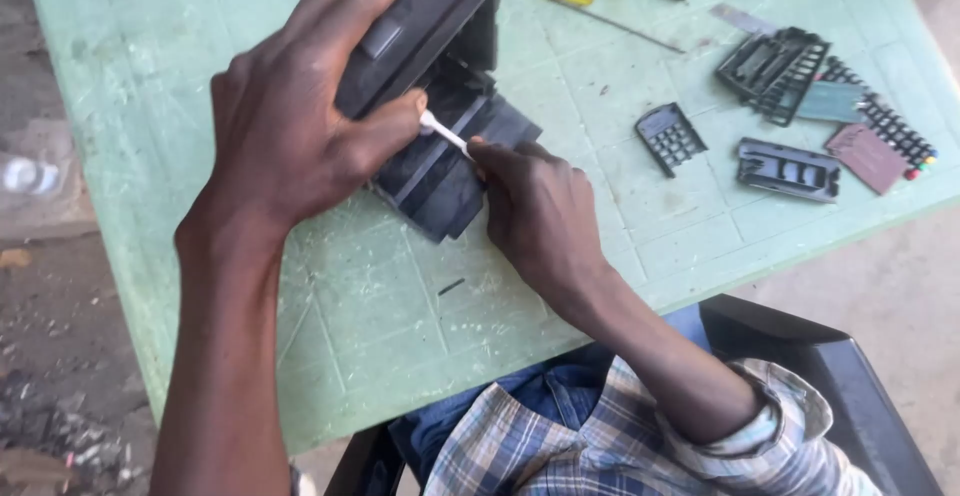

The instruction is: Cleaning a black plastic fan housing using a toothbrush and other small tools to remove dust and debris.

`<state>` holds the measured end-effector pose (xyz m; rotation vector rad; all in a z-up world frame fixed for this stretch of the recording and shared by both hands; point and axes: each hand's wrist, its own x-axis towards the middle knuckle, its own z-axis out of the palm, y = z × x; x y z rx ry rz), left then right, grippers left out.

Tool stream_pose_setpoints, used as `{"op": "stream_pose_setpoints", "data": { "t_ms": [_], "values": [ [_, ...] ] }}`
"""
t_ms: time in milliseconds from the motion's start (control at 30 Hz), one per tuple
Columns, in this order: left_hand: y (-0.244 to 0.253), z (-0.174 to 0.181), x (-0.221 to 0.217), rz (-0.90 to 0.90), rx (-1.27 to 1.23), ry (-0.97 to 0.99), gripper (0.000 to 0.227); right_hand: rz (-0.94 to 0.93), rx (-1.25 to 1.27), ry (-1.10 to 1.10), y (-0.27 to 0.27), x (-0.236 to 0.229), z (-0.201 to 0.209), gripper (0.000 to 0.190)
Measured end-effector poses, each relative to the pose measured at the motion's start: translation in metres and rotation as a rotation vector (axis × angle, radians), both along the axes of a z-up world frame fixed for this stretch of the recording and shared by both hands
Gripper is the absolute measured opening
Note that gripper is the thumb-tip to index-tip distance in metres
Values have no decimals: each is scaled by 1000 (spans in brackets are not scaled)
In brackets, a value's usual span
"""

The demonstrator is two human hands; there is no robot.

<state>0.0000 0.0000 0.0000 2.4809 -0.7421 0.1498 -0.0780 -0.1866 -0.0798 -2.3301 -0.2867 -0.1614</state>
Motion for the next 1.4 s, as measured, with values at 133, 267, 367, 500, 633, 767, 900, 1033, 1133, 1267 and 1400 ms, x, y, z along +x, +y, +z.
{"op": "stream_pose_setpoints", "data": {
  "t_ms": [133, 267, 367, 500, 633, 767, 900, 1033, 1133, 1267, 1400],
  "values": [
    [0, 8, -2, -44, -24, -20, 72, 129, 100, 97, 7, -33, 9, 27],
    [1, 3, -1, 7, -2, -25, 72, 128, 129, 113, -5, -37, 6, 31],
    [-2, 2, -1, -56, -17, -20, 69, 15, 20, 110, 10, -30, -9, 32],
    [-4, 8, 0, -5, 21, 15, 71, 100, -47, 94, 6, -25, -4, 35],
    [-6, 12, -3, 44, 45, 65, 75, -155, -226, -51, -34, 19, -31, 1],
    [0, 7, 3, 34, 9, -45, 74, -119, -255, -284, -28, 23, -40, 24],
    [-4, 10, -2, 39, 21, 67, 76, -105, -289, -147, -34, 31, -17, 31],
    [-5, 9, 0, 40, 1, 34, 76, -125, -243, 15, -23, 34, 5, 22],
    [-2, 7, -2, 23, -24, 6, 72, 157, -46, 112, 5, 4, 19, 25],
    [-4, 6, -2, 39, -7, 33, 75, -59, -88, -55, -23, 18, -9, 45],
    [-3, 17, 5, 43, 8, 54, 77, 20, -150, -69, -34, 4, 0, 26]
  ]
}}
